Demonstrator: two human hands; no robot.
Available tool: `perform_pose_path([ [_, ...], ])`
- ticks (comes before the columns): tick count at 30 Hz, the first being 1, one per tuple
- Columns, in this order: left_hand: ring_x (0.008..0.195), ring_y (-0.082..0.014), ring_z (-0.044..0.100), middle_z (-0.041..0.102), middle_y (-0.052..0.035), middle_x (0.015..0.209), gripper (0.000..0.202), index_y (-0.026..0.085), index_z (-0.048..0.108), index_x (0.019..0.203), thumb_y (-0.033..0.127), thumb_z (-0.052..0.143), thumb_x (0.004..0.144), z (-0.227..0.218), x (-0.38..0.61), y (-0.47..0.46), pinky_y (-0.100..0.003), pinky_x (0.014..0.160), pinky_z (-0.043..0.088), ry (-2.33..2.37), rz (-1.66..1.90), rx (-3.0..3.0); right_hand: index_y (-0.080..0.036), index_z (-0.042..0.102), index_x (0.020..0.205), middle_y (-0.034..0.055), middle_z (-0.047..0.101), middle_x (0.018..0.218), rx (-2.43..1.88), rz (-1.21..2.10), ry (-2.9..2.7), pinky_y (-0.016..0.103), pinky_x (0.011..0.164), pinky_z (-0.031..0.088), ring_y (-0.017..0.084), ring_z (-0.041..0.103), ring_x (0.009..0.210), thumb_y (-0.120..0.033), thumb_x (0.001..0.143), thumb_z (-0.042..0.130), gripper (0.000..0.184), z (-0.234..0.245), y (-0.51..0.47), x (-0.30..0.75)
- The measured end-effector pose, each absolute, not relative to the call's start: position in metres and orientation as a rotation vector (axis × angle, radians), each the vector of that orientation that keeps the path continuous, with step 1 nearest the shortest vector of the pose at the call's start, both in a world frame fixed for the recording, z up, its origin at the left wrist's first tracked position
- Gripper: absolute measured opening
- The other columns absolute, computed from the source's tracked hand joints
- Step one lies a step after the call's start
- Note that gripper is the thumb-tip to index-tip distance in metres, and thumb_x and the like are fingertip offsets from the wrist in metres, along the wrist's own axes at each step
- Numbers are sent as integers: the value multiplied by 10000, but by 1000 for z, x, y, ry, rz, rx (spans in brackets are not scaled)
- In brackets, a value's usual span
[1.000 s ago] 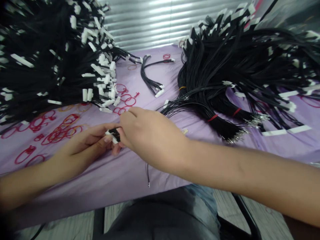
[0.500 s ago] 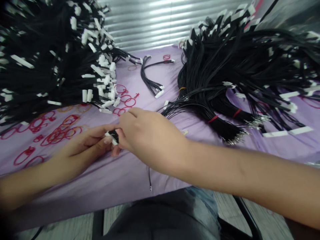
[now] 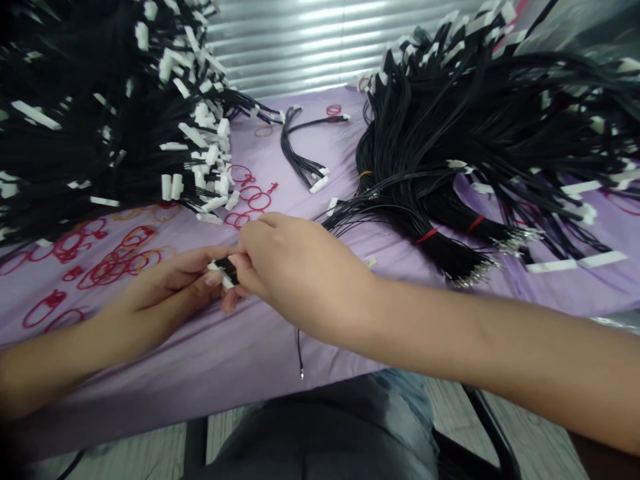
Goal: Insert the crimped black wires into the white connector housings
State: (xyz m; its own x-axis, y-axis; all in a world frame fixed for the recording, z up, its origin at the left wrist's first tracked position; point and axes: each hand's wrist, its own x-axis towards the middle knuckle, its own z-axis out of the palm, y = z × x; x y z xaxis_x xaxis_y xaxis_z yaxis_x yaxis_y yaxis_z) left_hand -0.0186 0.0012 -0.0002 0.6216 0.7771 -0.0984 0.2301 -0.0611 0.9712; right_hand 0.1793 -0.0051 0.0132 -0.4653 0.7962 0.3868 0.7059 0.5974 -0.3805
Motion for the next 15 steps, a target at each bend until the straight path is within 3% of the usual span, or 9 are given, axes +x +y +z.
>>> perform_pose_path([
  [6,696,-115,612,647,-21,819,269,152,574,1143,173,459,900,1,-18,3,-215,719,499,868,555,1595,-93,667,744,48,625,686,-1177,204,-2325,273,571,364,132,536,625,-200,850,575,176,13,-3,179],
  [15,736,-89,587,613,-9,813,296,110,514,1211,144,417,934,-3,-22,0,-186,757,472,813,536,1656,-113,663,748,30,626,701,-1218,309,-2302,271,587,368,127,541,645,-213,862,560,183,11,-5,178],
])
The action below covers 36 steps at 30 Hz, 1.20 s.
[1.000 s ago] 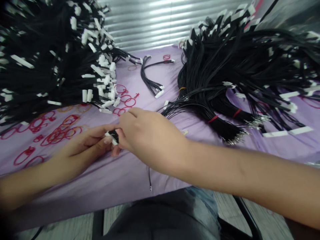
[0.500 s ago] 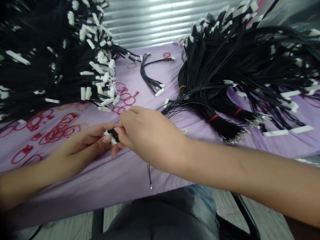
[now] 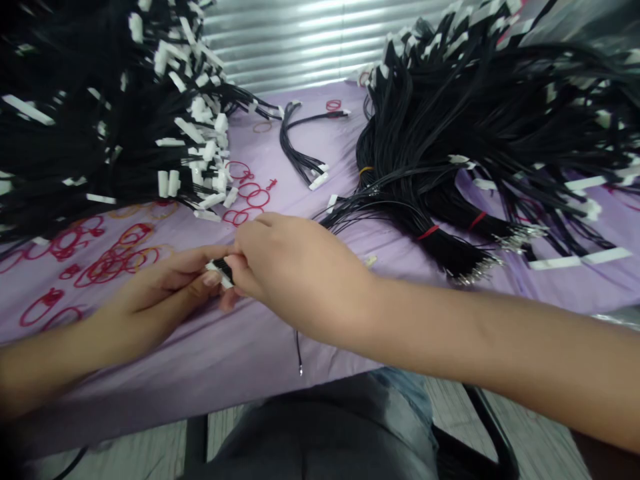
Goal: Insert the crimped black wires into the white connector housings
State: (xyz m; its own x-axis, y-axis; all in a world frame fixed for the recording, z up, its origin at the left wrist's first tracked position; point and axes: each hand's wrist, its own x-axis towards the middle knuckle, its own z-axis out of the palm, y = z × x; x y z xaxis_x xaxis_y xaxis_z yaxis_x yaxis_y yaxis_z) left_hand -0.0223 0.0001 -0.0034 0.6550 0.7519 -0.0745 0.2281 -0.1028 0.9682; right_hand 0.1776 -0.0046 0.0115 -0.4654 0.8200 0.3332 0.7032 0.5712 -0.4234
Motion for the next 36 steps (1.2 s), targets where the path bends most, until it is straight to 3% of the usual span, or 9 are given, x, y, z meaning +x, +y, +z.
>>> perform_pose_path([
  [8,742,-63,569,589,2,805,265,104,515,1191,138,381,964,-8,-22,3,-153,749,460,749,524,1736,-109,658,824,46,633,763,-1145,298,-2336,285,630,383,156,568,705,-208,898,519,186,4,-7,173],
  [14,735,-86,561,581,-7,786,224,110,552,1106,150,391,956,-6,-18,3,-183,724,470,719,538,1709,-114,633,810,39,607,739,-1069,245,-2380,274,624,384,144,550,692,-182,894,504,168,7,-5,176],
  [20,644,-88,567,622,6,736,211,160,469,1099,159,527,895,-3,-13,6,-177,621,449,851,743,1309,-162,610,977,83,563,1050,-881,162,-2538,316,797,447,170,526,943,-232,934,432,196,33,-6,204],
  [27,575,-74,563,603,25,652,171,166,457,981,118,559,853,-7,-11,10,-198,653,465,897,868,996,-146,601,865,58,594,914,-611,464,-2995,333,825,437,177,538,900,-209,933,478,153,26,6,226],
  [30,572,-80,558,609,21,660,168,173,452,979,137,562,857,-8,-12,9,-201,624,451,878,866,1016,-149,564,898,19,594,840,-718,692,-2760,229,684,422,100,525,742,-194,940,455,125,30,5,219],
  [33,599,-91,558,638,1,723,181,184,454,985,213,586,864,-9,-15,8,-212,615,437,803,807,1111,-143,589,878,-7,600,768,-835,600,-2493,196,620,385,67,495,645,-155,887,498,92,35,2,204],
  [36,615,-105,551,646,-11,762,199,192,449,958,271,605,864,-8,-17,6,-230,616,435,745,727,1202,-158,633,729,-49,526,594,-1036,501,-2314,189,550,332,54,434,542,-145,783,575,80,35,2,190],
])
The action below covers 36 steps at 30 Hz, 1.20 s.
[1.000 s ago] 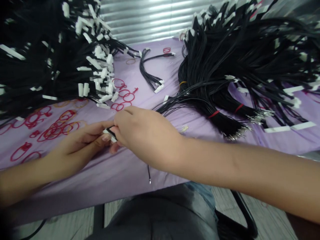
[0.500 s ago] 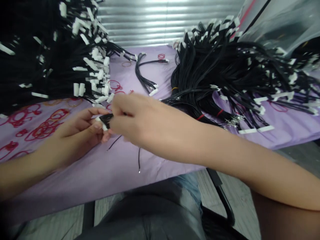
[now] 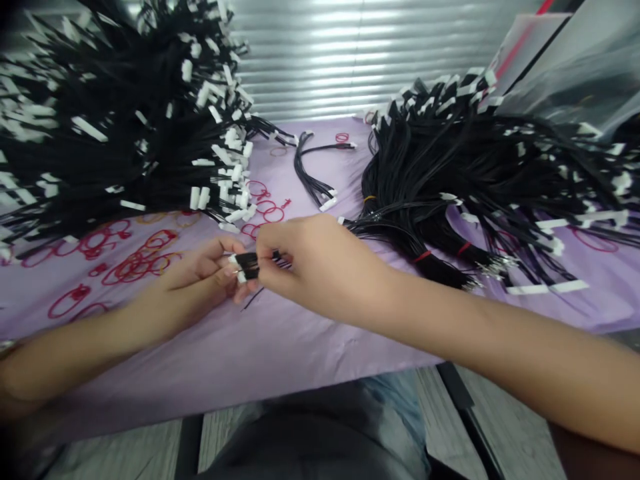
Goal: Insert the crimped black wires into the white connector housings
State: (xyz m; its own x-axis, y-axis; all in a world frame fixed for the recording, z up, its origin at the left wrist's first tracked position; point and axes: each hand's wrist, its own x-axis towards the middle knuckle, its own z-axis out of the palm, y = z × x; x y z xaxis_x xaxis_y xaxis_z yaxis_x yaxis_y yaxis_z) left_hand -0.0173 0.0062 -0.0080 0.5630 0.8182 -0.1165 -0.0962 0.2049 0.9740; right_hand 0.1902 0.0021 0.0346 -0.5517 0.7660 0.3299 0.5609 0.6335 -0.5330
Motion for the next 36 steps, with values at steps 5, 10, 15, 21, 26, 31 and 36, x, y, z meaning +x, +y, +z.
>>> perform_pose_path([
  [5,630,-111,527,644,-30,789,164,184,447,946,287,564,893,-4,-16,5,-247,636,434,730,676,1274,-160,647,650,-62,453,513,-1210,506,-2153,198,470,260,44,352,467,-207,726,631,91,27,4,185],
  [10,630,-116,534,646,-27,782,132,188,452,929,252,561,890,-7,-17,5,-244,631,431,721,676,1284,-150,652,655,-56,479,530,-1115,353,-2181,192,500,284,42,371,486,-158,731,609,87,18,0,184],
  [15,627,-117,543,660,-34,789,124,187,475,953,254,563,897,-13,-19,7,-242,624,438,684,702,1282,-139,655,664,-58,472,529,-1069,339,-2177,188,502,283,37,370,490,-142,737,601,90,14,1,183],
  [21,634,-120,564,666,-40,756,85,174,509,881,228,576,881,-4,-17,8,-237,628,446,729,670,1318,-136,653,697,-42,573,609,-981,417,-2253,176,537,327,38,429,535,-161,779,604,99,18,3,186],
  [26,638,-124,565,662,-44,784,101,178,528,876,254,595,872,-3,-17,7,-241,618,442,736,653,1353,-149,638,694,-41,589,623,-950,376,-2335,194,557,337,50,432,538,-151,799,600,112,22,2,190],
  [31,644,-130,567,669,-37,773,84,185,528,899,258,569,891,-5,-18,7,-248,637,442,720,640,1399,-143,640,760,-29,577,649,-1059,312,-2229,211,577,334,67,452,573,-201,837,579,114,7,-1,183],
  [36,642,-123,570,659,-36,766,88,169,517,912,230,576,886,-7,-17,9,-245,639,456,694,674,1319,-117,628,824,25,599,739,-1051,222,-2273,245,624,381,108,503,656,-207,880,522,150,4,-5,179],
])
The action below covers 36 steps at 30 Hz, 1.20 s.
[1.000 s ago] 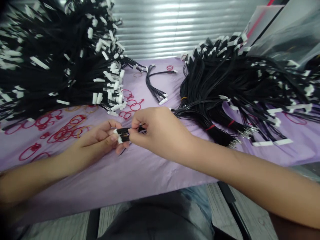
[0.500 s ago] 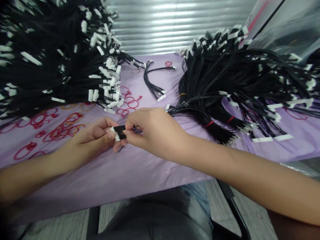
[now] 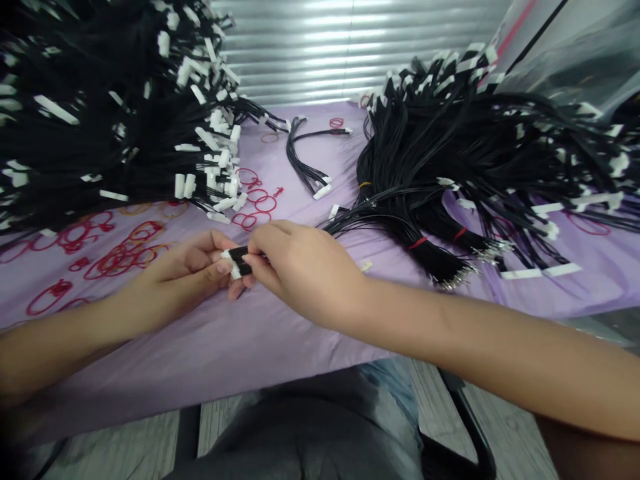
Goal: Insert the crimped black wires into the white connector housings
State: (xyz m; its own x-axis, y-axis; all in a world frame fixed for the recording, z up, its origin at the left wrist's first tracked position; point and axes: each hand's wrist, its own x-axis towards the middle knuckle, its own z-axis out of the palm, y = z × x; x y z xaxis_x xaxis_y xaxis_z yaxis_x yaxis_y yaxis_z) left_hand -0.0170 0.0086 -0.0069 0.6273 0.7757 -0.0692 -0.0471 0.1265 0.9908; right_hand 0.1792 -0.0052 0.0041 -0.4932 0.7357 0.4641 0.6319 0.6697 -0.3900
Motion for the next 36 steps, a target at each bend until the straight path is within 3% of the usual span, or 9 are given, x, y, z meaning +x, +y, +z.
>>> perform_pose_path([
  [5,582,-82,531,608,-6,716,95,161,497,947,163,560,876,-9,-14,12,-193,591,446,764,875,980,-130,641,961,98,621,996,-827,-177,-2393,335,826,414,192,512,927,-172,929,433,214,9,-9,179],
  [10,558,-66,503,583,-10,685,47,147,490,938,122,489,898,-8,-14,14,-173,587,443,783,904,879,-114,623,945,103,592,1012,-745,292,-2720,357,873,439,193,518,948,-209,920,491,165,-12,4,178],
  [16,562,-60,499,601,9,676,115,154,473,955,175,559,880,-11,-14,12,-166,587,404,774,920,979,-126,519,904,73,581,882,-610,257,-2471,276,728,463,141,517,795,-191,957,390,153,-1,3,183],
  [19,584,-66,508,626,4,714,173,151,481,949,248,602,873,-14,-15,9,-184,609,402,766,924,1101,-141,502,899,48,577,801,-769,140,-2198,249,642,441,124,512,702,-176,935,418,98,7,-1,182],
  [22,602,-72,510,632,-1,741,216,153,490,939,334,595,888,-17,-18,8,-202,626,400,746,900,1229,-126,540,873,67,567,801,-953,84,-2232,285,644,448,149,513,704,-208,921,453,129,5,0,179],
  [26,616,-81,516,617,10,724,186,157,500,937,320,582,900,-18,-20,8,-213,629,392,737,886,1280,-97,578,892,97,571,846,-936,127,-2288,319,714,479,174,534,786,-271,948,431,235,0,4,176],
  [30,603,-84,518,622,1,729,166,158,498,908,271,614,870,-16,-18,9,-219,625,400,704,880,1155,-72,508,1088,74,583,874,-766,287,-2167,261,712,479,126,543,789,-226,934,451,225,3,3,177],
  [33,595,-87,523,648,-28,761,185,163,480,925,248,627,853,-14,-16,10,-219,619,406,733,878,1083,-128,471,1021,-4,551,760,-706,548,-1990,196,656,460,67,538,683,-165,963,366,125,4,2,179],
  [36,579,-84,515,649,-33,741,187,158,479,930,242,626,851,-12,-16,10,-209,608,404,764,870,1061,-145,465,989,-33,536,704,-736,683,-1849,189,591,438,58,515,605,-226,944,463,93,5,4,180],
])
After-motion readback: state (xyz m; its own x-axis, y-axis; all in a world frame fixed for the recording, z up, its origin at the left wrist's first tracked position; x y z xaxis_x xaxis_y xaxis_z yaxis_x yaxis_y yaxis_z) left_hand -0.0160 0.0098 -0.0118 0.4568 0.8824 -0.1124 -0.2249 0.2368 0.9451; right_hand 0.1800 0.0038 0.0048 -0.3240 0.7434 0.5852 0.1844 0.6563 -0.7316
